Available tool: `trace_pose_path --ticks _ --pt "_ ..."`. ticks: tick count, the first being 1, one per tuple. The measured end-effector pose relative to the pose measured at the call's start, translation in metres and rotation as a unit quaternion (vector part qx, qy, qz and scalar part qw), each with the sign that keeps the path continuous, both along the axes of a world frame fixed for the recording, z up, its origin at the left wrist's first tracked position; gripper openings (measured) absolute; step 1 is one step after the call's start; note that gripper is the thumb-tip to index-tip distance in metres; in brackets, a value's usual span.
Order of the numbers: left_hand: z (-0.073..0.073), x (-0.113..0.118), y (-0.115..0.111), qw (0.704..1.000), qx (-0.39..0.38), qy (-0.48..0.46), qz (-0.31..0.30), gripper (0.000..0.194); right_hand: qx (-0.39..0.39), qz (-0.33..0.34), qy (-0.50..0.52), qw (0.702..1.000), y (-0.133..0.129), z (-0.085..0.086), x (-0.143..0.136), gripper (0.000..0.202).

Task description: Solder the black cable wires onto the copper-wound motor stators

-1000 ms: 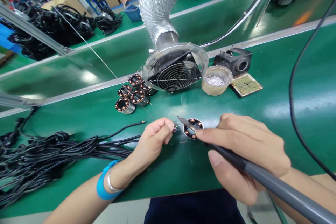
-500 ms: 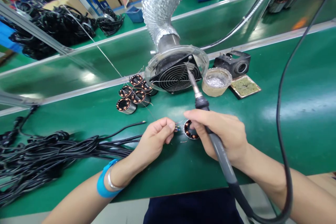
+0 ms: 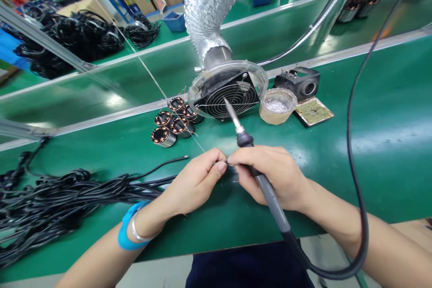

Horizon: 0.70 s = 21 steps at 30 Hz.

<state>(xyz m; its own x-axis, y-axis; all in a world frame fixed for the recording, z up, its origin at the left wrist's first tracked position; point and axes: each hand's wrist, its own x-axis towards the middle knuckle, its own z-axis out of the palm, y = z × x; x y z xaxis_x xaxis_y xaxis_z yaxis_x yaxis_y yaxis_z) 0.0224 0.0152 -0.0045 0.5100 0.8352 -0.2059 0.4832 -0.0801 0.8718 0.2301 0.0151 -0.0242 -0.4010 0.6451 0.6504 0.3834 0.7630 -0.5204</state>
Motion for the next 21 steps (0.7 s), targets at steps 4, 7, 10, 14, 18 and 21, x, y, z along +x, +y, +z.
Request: trace_pose_path --ticks 4,7,10,14,18,21 --pt "-0.007 -0.001 0.004 0.998 -0.046 -0.032 0.014 0.030 -0.029 0.021 -0.013 0.999 -0.002 0.000 -0.001 0.030" --pt "-0.016 0.001 0.006 0.983 -0.137 -0.114 0.030 0.038 -0.018 0.019 -0.015 1.000 -0.003 -0.004 -0.004 0.033" --pt "-0.019 0.006 0.006 0.946 -0.257 -0.188 0.056 0.042 0.012 -0.003 0.010 1.000 -0.004 -0.008 -0.009 0.032" --pt "-0.018 0.012 0.004 0.908 -0.339 -0.222 0.104 0.031 0.018 -0.039 0.023 0.999 -0.005 -0.007 -0.006 0.030" --pt "-0.017 0.015 0.003 0.909 -0.326 -0.221 0.135 0.026 -0.060 0.025 -0.014 0.998 -0.006 -0.001 0.005 0.035" --pt "-0.015 0.016 0.002 0.917 -0.307 -0.219 0.132 0.026 -0.071 0.063 -0.027 0.995 -0.006 -0.002 0.006 0.031"
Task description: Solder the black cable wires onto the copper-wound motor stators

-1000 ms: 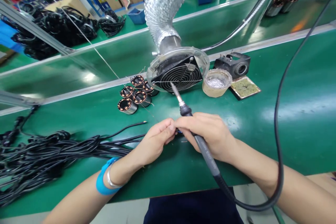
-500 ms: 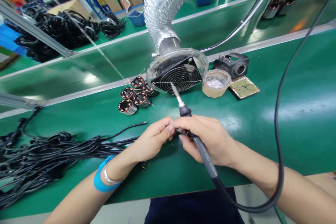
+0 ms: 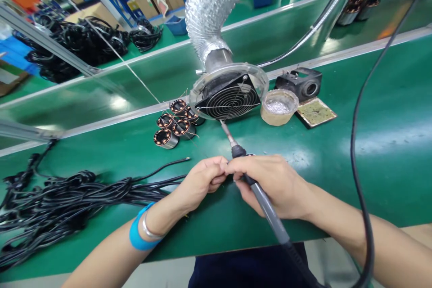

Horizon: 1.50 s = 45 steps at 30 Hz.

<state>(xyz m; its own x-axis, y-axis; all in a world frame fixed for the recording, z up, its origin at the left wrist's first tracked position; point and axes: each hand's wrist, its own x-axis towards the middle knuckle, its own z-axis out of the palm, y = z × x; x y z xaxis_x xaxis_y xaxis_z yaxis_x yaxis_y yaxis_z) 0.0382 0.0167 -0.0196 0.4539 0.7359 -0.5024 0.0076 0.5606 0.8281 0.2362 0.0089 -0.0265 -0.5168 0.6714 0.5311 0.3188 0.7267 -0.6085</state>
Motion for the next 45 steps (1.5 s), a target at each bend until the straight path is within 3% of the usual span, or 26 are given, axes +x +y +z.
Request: trace_pose_path --ticks 4,12,18,23,28,35,45 --pt "-0.001 0.001 -0.002 0.999 0.034 0.012 0.008 0.025 -0.025 -0.101 0.030 0.994 0.002 -0.007 -0.005 0.030" --pt "-0.008 -0.002 -0.005 0.991 0.112 0.067 0.009 0.029 0.027 -0.081 -0.009 0.996 0.002 0.005 0.002 0.025" --pt "-0.006 -0.002 -0.004 0.988 0.123 0.090 -0.001 0.031 0.025 -0.179 0.052 0.982 -0.016 0.017 0.016 0.042" --pt "-0.009 -0.004 -0.003 0.988 0.123 0.092 -0.008 0.030 0.006 -0.146 0.127 0.981 -0.022 0.017 0.026 0.030" --pt "-0.010 -0.004 -0.003 0.986 0.129 0.100 -0.016 0.029 -0.031 -0.181 0.140 0.973 -0.023 0.016 0.025 0.017" --pt "-0.009 -0.004 -0.003 0.984 0.139 0.110 -0.022 0.029 -0.025 -0.164 0.132 0.977 -0.022 0.014 0.023 0.017" --pt "-0.009 -0.004 -0.004 0.979 0.164 0.117 -0.031 0.029 0.042 -0.147 0.077 0.985 -0.033 0.026 0.013 0.022"
